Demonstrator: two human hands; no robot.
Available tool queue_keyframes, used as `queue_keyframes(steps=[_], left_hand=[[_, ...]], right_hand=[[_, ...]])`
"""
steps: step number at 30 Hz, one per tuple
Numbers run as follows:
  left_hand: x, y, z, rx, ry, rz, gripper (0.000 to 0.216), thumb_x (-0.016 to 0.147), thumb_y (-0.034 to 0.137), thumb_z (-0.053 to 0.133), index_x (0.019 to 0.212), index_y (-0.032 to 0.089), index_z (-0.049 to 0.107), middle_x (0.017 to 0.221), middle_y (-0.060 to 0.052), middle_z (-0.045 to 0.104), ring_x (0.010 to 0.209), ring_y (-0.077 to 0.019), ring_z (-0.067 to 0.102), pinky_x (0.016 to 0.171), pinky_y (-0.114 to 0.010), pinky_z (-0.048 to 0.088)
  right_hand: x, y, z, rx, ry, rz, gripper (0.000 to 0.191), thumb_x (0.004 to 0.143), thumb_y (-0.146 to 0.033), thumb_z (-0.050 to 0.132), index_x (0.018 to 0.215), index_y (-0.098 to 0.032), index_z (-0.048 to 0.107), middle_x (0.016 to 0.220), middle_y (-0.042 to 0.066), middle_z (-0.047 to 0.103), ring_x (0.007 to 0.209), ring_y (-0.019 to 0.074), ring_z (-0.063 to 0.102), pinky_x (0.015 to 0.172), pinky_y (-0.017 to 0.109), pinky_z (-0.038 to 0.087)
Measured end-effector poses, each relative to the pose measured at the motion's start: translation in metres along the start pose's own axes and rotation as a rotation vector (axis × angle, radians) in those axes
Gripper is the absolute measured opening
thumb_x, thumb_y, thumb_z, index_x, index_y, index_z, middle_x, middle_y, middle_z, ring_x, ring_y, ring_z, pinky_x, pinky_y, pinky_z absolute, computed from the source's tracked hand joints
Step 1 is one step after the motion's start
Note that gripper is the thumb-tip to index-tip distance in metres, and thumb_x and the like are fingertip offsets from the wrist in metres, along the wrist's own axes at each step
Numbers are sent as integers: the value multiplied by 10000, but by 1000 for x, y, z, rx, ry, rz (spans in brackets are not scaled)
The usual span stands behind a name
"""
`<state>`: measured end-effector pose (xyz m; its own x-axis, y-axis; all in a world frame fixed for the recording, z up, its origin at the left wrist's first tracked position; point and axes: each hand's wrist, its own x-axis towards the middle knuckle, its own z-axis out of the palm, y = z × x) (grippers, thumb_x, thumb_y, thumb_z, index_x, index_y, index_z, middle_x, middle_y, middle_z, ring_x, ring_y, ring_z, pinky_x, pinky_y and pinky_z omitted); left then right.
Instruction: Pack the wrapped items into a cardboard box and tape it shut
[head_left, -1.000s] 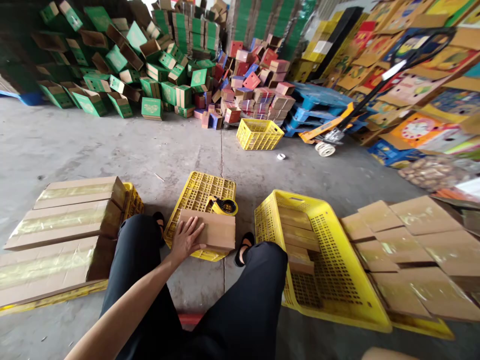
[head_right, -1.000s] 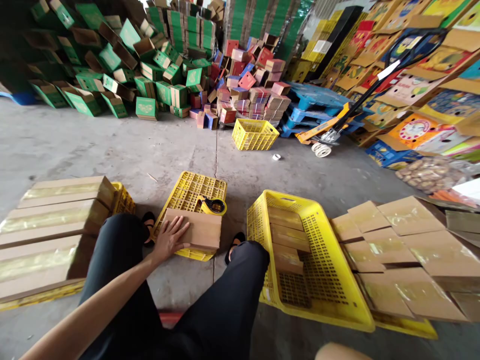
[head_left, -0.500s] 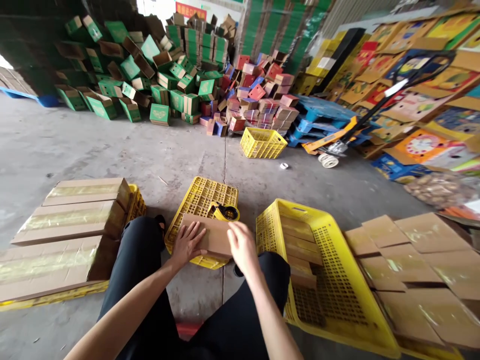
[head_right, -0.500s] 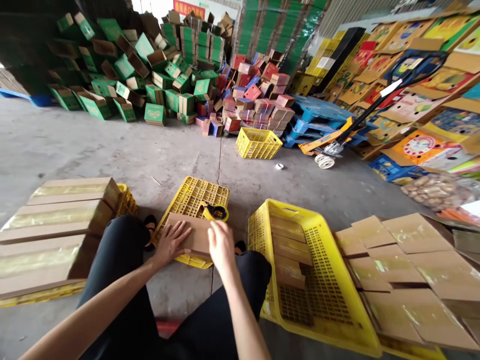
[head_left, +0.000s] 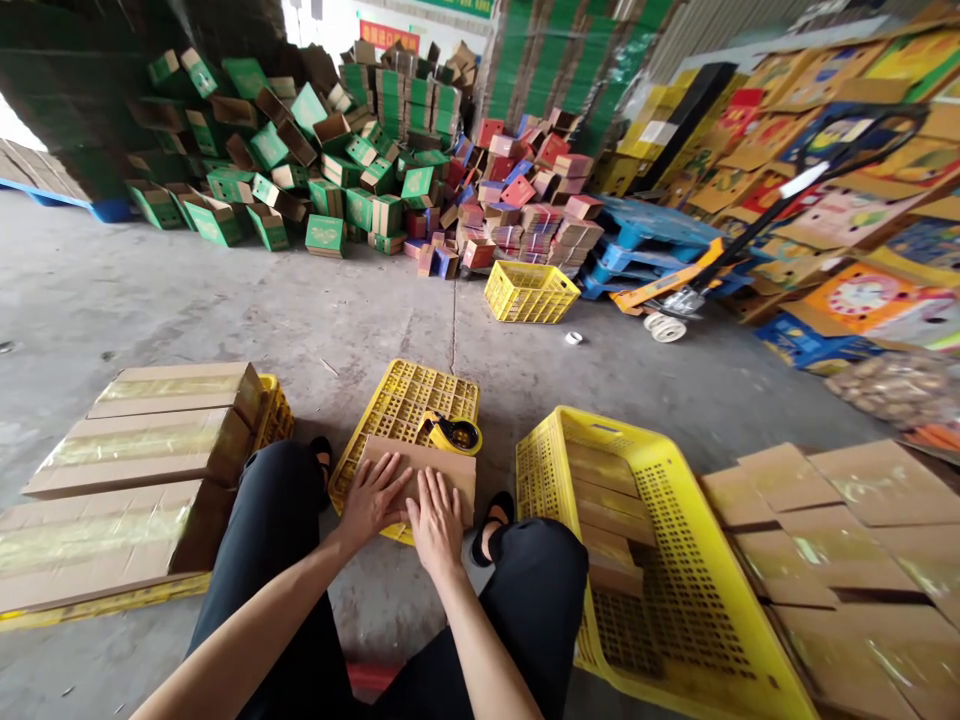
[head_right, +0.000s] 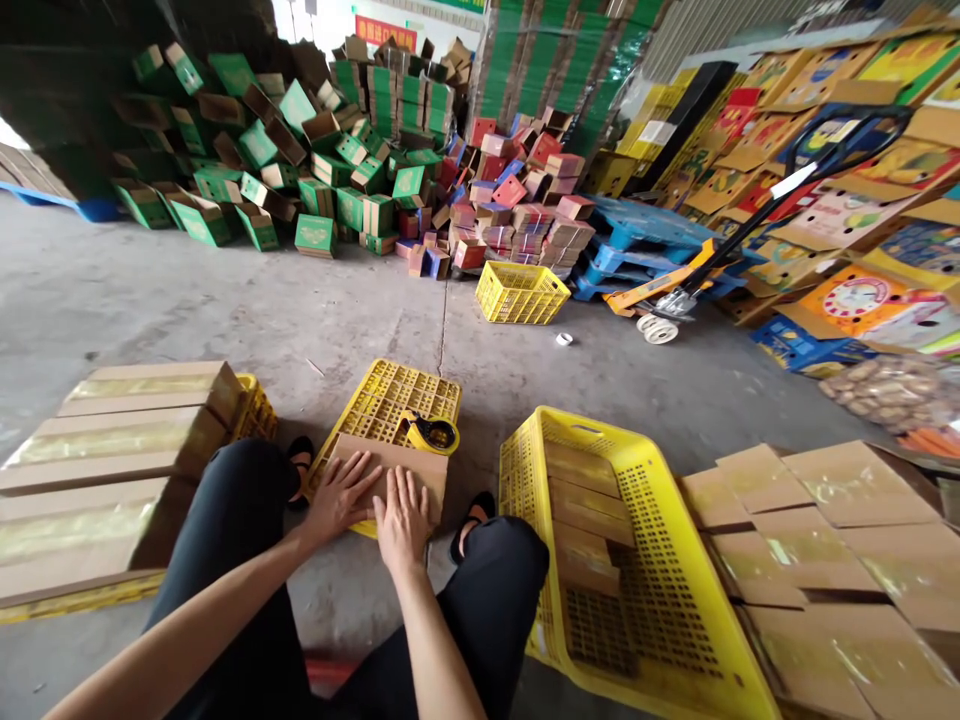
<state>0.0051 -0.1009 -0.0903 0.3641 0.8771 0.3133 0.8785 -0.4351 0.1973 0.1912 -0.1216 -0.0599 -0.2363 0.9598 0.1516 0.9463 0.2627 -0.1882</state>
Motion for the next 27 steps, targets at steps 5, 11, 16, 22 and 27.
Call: queue_keyframes(steps=[5, 11, 16, 22, 27], left_hand=[[0, -2, 0, -14, 14, 21, 713, 1001, 690, 567, 1594, 296, 533, 1692, -116, 437, 1559, -355, 413, 1267, -546, 301], [0, 1, 1, -19, 58, -29, 652, 1093, 612, 404, 1620, 238, 488, 1668, -110, 477, 1551, -329, 431, 1259, -516, 317], [2, 9, 4, -20, 72, -76, 609, 1107, 556, 402, 1632, 257, 475, 1681, -102, 458, 1567, -333, 403, 1277, -539, 280], [16, 45, 14, -83, 7, -61, 506, 1112, 349, 388, 1598, 311, 522, 1688, -73, 449, 1573, -308, 400, 1258, -556, 303], [20, 46, 14, -136, -37, 31, 512, 1118, 329, 370, 1614, 302, 493, 1679, -56, 467, 1557, -254, 433, 1255, -485, 332]], right_hand=[[-1, 12, 2, -49, 1, 128, 594, 1140, -430, 305, 1645, -151, 447, 1677, 172, 430, 1565, 327, 404, 1262, 597, 297], [-4, 22, 6, -84, 41, 247, 659, 1136, -479, 292, 1643, -83, 433, 1701, 208, 372, 1595, 364, 337, 1229, 605, 355], [-4, 20, 9, -101, 62, 241, 639, 1129, -469, 326, 1651, -115, 433, 1708, 210, 362, 1586, 379, 352, 1218, 595, 373], [-7, 18, 8, -108, 41, 243, 565, 1124, -385, 354, 1669, -251, 410, 1744, 155, 314, 1603, 371, 319, 1210, 611, 358], [-7, 17, 8, -94, 19, 257, 569, 1117, -349, 341, 1677, -261, 391, 1753, 142, 297, 1613, 361, 297, 1225, 629, 323]])
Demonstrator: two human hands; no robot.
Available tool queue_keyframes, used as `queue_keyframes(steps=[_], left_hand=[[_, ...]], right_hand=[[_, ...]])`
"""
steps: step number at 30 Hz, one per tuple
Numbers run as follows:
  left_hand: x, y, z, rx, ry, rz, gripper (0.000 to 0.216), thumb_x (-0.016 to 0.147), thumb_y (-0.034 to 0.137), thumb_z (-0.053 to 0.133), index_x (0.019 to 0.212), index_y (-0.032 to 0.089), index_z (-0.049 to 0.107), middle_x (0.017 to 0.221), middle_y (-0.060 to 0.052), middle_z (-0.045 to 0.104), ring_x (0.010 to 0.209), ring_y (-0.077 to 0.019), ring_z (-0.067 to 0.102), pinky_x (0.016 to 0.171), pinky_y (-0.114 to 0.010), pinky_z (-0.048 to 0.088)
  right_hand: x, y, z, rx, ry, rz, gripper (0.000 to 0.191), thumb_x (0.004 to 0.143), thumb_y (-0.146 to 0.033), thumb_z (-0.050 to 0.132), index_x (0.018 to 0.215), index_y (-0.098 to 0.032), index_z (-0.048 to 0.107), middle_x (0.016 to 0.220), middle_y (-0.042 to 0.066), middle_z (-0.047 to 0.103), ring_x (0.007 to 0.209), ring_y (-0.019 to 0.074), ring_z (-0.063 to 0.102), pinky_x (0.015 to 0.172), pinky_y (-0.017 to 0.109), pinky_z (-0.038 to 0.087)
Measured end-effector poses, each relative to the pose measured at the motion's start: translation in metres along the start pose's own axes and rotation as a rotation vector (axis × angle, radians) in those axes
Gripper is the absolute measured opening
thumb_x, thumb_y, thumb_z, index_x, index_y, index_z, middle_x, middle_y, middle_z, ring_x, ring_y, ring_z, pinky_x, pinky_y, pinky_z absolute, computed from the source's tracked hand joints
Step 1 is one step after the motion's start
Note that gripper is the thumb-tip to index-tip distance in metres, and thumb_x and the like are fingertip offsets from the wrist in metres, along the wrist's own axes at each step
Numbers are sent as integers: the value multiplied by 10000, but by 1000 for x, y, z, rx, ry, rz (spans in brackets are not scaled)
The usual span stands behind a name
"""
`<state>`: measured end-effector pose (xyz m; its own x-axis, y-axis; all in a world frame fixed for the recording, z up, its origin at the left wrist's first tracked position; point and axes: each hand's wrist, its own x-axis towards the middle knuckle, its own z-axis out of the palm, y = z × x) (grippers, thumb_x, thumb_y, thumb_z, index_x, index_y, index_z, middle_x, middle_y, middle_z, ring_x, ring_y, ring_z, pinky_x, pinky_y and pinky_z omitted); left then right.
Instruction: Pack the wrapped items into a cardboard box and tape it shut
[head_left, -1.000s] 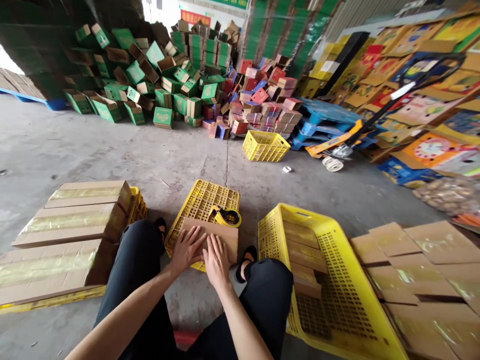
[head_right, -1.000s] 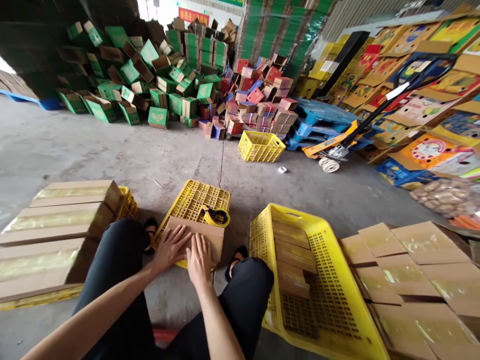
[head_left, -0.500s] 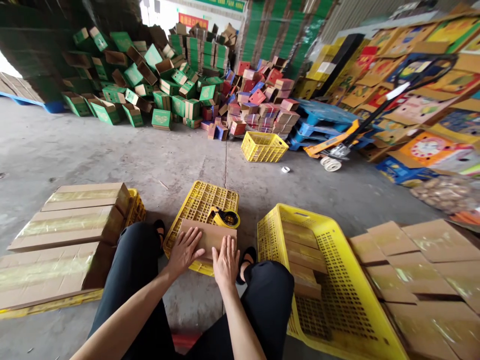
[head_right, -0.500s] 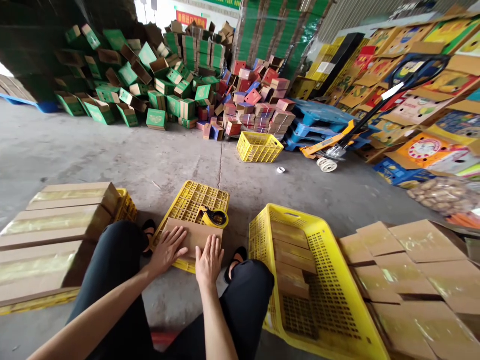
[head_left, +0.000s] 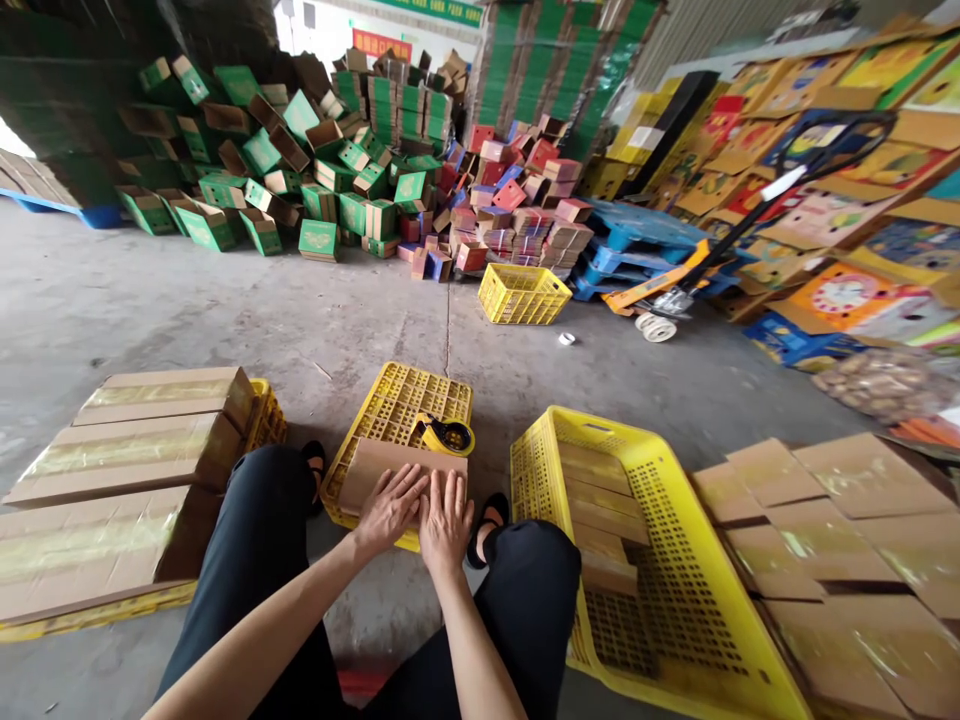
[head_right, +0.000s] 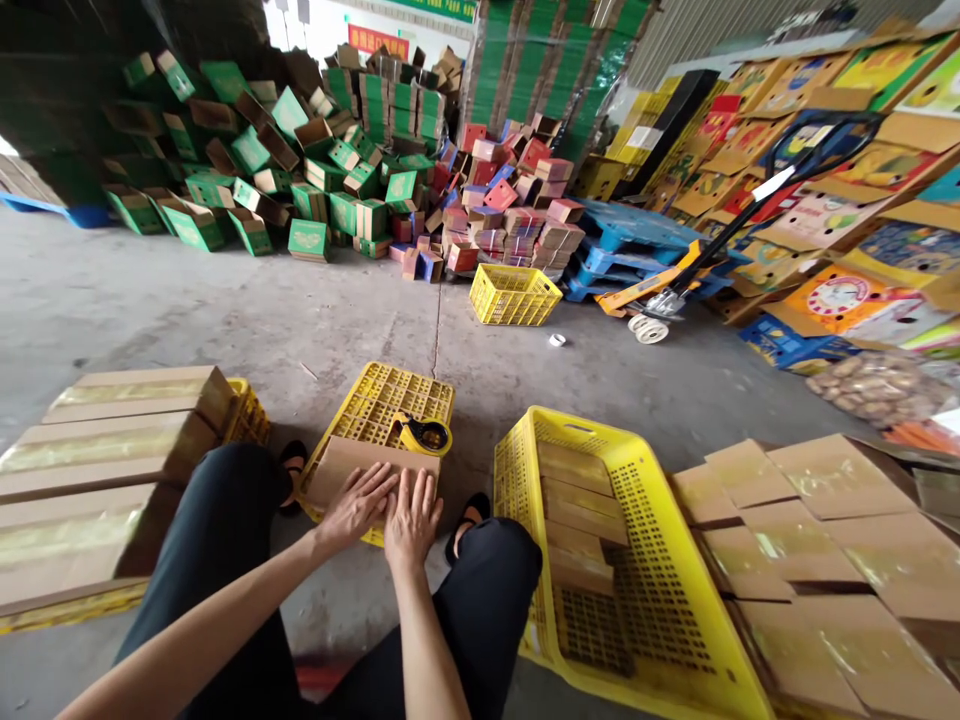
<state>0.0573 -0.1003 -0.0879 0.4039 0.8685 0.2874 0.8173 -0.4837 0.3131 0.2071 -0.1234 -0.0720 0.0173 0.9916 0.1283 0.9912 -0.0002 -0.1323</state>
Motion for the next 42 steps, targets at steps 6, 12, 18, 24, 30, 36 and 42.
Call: queue_keyframes(steps=[6, 12, 18, 24, 30, 36, 42], left_hand=[[-9, -26, -13, 38, 15, -30, 518, 1122, 436, 384, 1597, 283, 521, 1661, -54, 495, 1525, -257, 483, 1227, -433, 389], [-30, -53, -20, 41, 124, -240, 590, 1116, 478, 353, 1626, 210, 479, 1666, -124, 483, 1568, -328, 410, 1255, -524, 367], [-36, -62, -6, -94, 220, -359, 630, 1124, 473, 289, 1649, 150, 418, 1691, -173, 431, 1627, -358, 272, 1263, -599, 358], [-33, -66, 0, -213, 222, -383, 585, 1130, 453, 301, 1612, 182, 491, 1698, -132, 431, 1628, -330, 281, 1283, -577, 352], [-32, -74, 0, -290, 177, -434, 585, 1143, 422, 224, 1540, 199, 590, 1686, -102, 455, 1607, -274, 344, 1281, -513, 385], [-33, -71, -9, -284, 164, -425, 586, 1142, 444, 238, 1560, 192, 562, 1711, -103, 413, 1609, -273, 339, 1283, -497, 379], [-33, -63, -19, -273, 147, -394, 609, 1119, 521, 317, 1547, 159, 555, 1706, -139, 416, 1629, -314, 284, 1314, -557, 287]], right_hand=[[2, -1, -4, 18, -10, 9, 604, 1129, -433, 290, 1667, -185, 412, 1733, 166, 326, 1604, 366, 315, 1227, 689, 287], [2, -1, -6, 29, -16, 16, 630, 1128, -432, 282, 1676, -138, 384, 1722, 194, 332, 1607, 352, 315, 1249, 669, 261], [5, -4, 0, 10, 45, -1, 599, 1118, -363, 327, 1633, -87, 457, 1698, 235, 370, 1592, 386, 335, 1259, 630, 258], [12, -41, 8, 62, 14, -134, 570, 1102, -287, 375, 1625, -79, 468, 1676, 208, 426, 1571, 365, 387, 1265, 546, 322], [20, -94, 16, 151, -35, -305, 570, 1094, -201, 322, 1640, -95, 444, 1685, 157, 428, 1592, 305, 360, 1283, 485, 312], [29, -86, 5, 146, -87, -338, 568, 1119, -290, 333, 1678, -207, 386, 1704, 95, 409, 1606, 260, 332, 1305, 510, 248], [30, -10, -2, 89, -45, -59, 653, 1122, -474, 317, 1660, -116, 413, 1711, 184, 366, 1599, 352, 337, 1274, 597, 279]])
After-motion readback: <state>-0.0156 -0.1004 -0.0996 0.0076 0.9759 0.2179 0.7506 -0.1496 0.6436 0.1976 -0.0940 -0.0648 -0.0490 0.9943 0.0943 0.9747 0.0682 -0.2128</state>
